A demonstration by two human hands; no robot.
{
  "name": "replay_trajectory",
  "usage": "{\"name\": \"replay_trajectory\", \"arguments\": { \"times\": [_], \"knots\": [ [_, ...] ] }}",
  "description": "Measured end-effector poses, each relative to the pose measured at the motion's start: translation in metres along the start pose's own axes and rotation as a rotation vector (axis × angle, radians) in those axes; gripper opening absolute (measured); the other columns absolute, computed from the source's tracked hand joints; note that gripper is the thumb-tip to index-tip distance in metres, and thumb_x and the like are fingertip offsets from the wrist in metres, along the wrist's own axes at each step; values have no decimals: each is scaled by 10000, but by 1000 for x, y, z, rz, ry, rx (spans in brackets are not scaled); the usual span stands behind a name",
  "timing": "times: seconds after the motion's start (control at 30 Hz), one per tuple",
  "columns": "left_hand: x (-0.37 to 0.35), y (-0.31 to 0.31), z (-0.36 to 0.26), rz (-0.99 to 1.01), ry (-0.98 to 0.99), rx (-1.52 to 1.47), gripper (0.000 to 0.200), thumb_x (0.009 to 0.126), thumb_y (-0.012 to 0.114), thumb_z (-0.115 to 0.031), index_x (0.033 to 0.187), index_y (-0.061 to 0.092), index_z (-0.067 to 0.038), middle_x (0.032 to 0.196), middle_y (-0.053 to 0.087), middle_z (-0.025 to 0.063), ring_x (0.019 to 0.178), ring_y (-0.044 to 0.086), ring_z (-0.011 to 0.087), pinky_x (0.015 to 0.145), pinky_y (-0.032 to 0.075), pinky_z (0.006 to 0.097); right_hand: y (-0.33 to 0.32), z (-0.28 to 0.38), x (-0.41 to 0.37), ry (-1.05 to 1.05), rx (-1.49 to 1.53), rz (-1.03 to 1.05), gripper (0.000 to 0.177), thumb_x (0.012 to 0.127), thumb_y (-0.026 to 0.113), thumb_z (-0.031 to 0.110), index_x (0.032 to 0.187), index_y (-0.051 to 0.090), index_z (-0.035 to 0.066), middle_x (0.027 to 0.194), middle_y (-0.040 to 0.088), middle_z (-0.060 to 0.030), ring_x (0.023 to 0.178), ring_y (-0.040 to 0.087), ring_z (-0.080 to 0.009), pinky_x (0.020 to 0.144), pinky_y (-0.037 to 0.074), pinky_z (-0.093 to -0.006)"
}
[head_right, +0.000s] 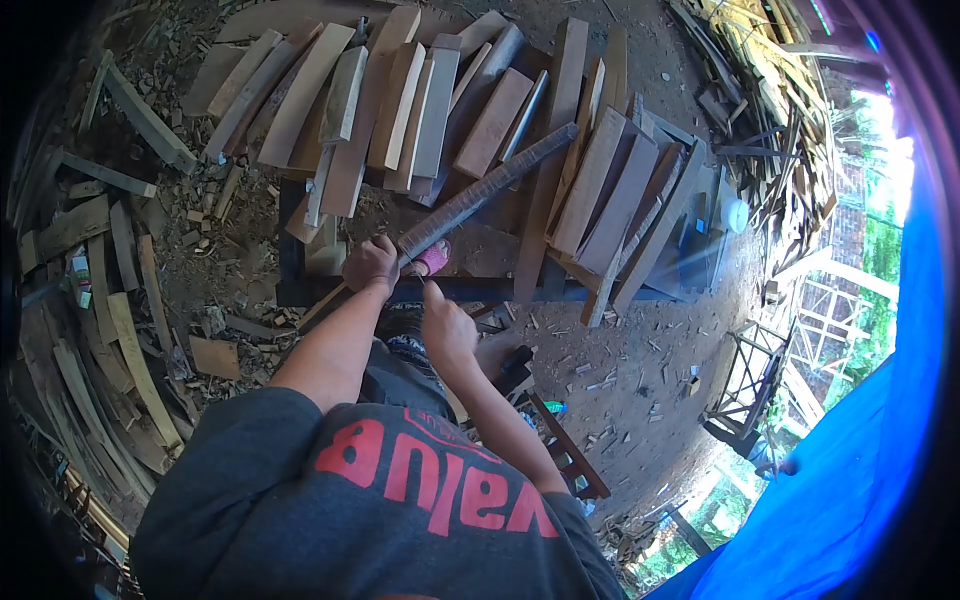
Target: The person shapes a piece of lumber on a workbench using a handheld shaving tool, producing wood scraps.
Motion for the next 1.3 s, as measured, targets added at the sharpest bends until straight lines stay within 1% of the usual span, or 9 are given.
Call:
{"name": "replay_trajectory", "arguments": {
  "times": [0.23,0.33,0.5,0.8,0.93,0.97,1.0,1.07,1.3],
  "knots": [
    [0,-1,-1,14,-14,-2,486,857,350,-380,774,723,-80,840,692,189,833,677,369,768,526,478,-8,-1,0,-136,18,-72,120,866,445,87,986,444,81,769,649,-216,742,657,-405,655,512,-500],
    [0,0,-1,10,-13,2,488,859,351,-381,787,722,-73,848,692,194,837,678,368,770,526,475,-16,0,-19,-34,-75,51,130,864,444,84,994,449,76,764,651,-212,747,660,-398,659,518,-491],
    [0,2,-2,-11,-10,-12,491,863,353,-380,775,722,-70,840,693,191,811,681,370,759,528,470,17,16,40,-66,29,-78,89,871,446,99,957,448,80,757,649,-218,759,663,-388,652,515,-491],
    [-3,-5,-3,-21,-10,-9,472,857,374,-373,743,717,-69,813,693,185,790,685,359,725,540,460,-16,6,-10,1,-44,12,102,871,446,105,968,472,90,766,646,-233,773,658,-395,681,504,-507],
    [2,3,1,-52,23,-8,468,855,376,-365,731,715,-68,799,690,189,776,686,357,717,541,460,19,17,46,-64,35,-66,106,867,443,90,968,474,83,759,647,-229,760,659,-393,664,507,-500],
    [3,3,3,-57,26,-4,468,855,376,-365,731,715,-68,799,690,189,776,686,357,717,541,460,19,17,48,-58,30,-30,265,861,443,104,1125,423,113,768,645,-237,778,646,-413,665,495,-515],
    [4,4,4,-61,26,-10,469,856,375,-364,730,715,-66,795,689,191,775,685,358,715,540,461,19,13,43,-52,36,-31,265,861,443,104,1125,423,113,768,645,-237,778,646,-413,665,495,-515],
    [3,3,-1,-63,26,-30,471,856,374,-363,728,715,-64,791,689,192,774,685,360,713,540,463,9,1,26,-164,36,-65,231,863,437,107,1093,424,112,749,644,-222,758,642,-418,650,489,-523],
    [0,-2,1,-34,8,-19,491,866,358,-365,727,715,-58,785,688,193,772,684,358,718,535,461,17,9,24,-46,2,-51,126,864,451,103,990,461,91,742,643,-228,730,658,-390,633,511,-507]
  ]
}}
Point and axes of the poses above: each hand's wrist, its own x-axis towards the middle knuckle, its own y-axis out of the palm, z = x × y, the point moved 1 cm from there along x, towards the middle knuckle
